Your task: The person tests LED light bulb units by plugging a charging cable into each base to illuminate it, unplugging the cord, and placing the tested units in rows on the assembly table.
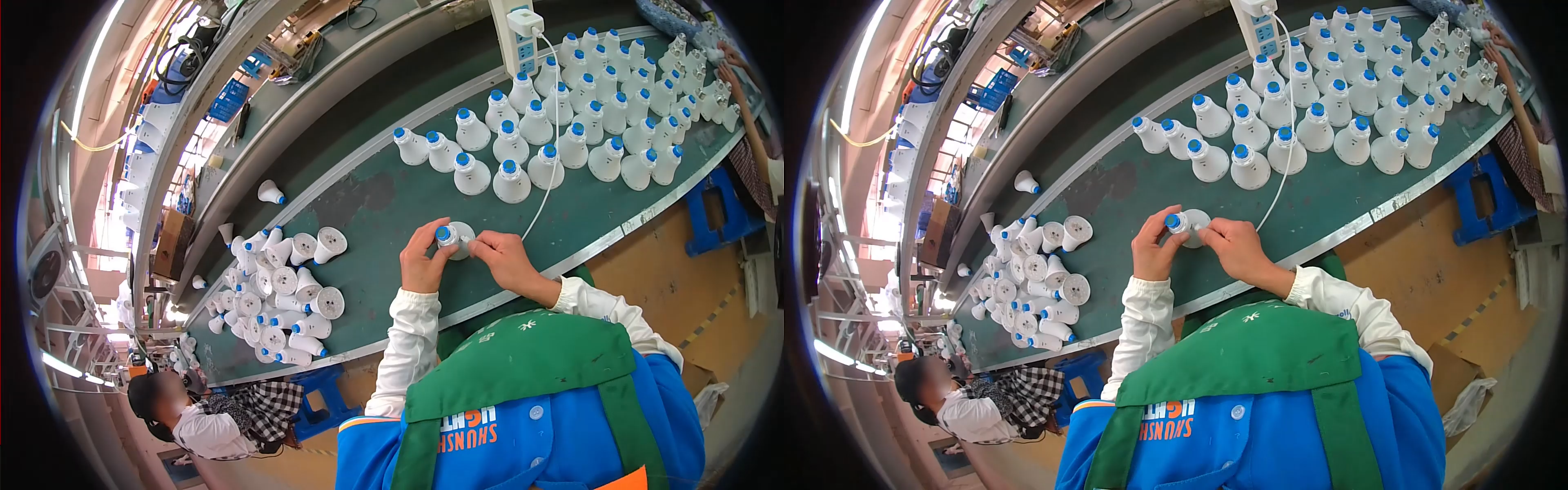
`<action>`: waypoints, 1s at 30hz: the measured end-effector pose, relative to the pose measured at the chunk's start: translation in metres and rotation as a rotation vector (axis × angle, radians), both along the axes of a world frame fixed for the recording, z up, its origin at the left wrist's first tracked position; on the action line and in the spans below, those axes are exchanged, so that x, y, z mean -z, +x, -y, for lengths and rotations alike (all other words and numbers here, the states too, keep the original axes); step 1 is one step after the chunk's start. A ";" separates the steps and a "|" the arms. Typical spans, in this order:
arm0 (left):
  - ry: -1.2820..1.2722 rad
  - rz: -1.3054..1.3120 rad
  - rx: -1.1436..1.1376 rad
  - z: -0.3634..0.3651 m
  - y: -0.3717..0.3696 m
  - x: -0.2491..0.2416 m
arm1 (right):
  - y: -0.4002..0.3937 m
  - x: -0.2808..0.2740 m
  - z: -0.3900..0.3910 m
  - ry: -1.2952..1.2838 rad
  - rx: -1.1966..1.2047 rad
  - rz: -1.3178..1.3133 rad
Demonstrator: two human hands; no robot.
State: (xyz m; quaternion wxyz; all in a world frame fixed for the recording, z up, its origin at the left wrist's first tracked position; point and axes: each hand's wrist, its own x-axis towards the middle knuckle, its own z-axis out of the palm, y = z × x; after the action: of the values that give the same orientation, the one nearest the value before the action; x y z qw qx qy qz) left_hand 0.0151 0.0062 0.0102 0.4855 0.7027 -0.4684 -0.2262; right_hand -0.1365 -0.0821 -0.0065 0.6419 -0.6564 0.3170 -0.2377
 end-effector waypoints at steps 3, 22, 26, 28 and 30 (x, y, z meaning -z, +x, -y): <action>0.013 -0.010 -0.002 0.000 0.001 0.000 | 0.001 -0.002 0.000 -0.015 0.003 -0.004; 0.035 0.074 0.062 0.000 0.006 -0.004 | 0.009 -0.009 0.017 0.058 -0.141 -0.107; 0.040 0.036 0.062 0.000 0.008 -0.003 | 0.011 -0.008 0.014 0.012 -0.126 -0.110; 0.024 0.067 0.055 0.000 0.004 -0.004 | 0.011 -0.007 0.015 -0.040 -0.137 -0.097; -0.021 0.005 -0.007 -0.002 -0.003 0.002 | 0.007 -0.007 0.016 -0.099 -0.146 -0.097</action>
State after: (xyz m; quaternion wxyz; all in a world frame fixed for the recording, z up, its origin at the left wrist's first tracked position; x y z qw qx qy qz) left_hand 0.0125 0.0081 0.0084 0.4926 0.6997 -0.4694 -0.2179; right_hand -0.1291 -0.0977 0.0000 0.6081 -0.7195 0.2871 -0.1737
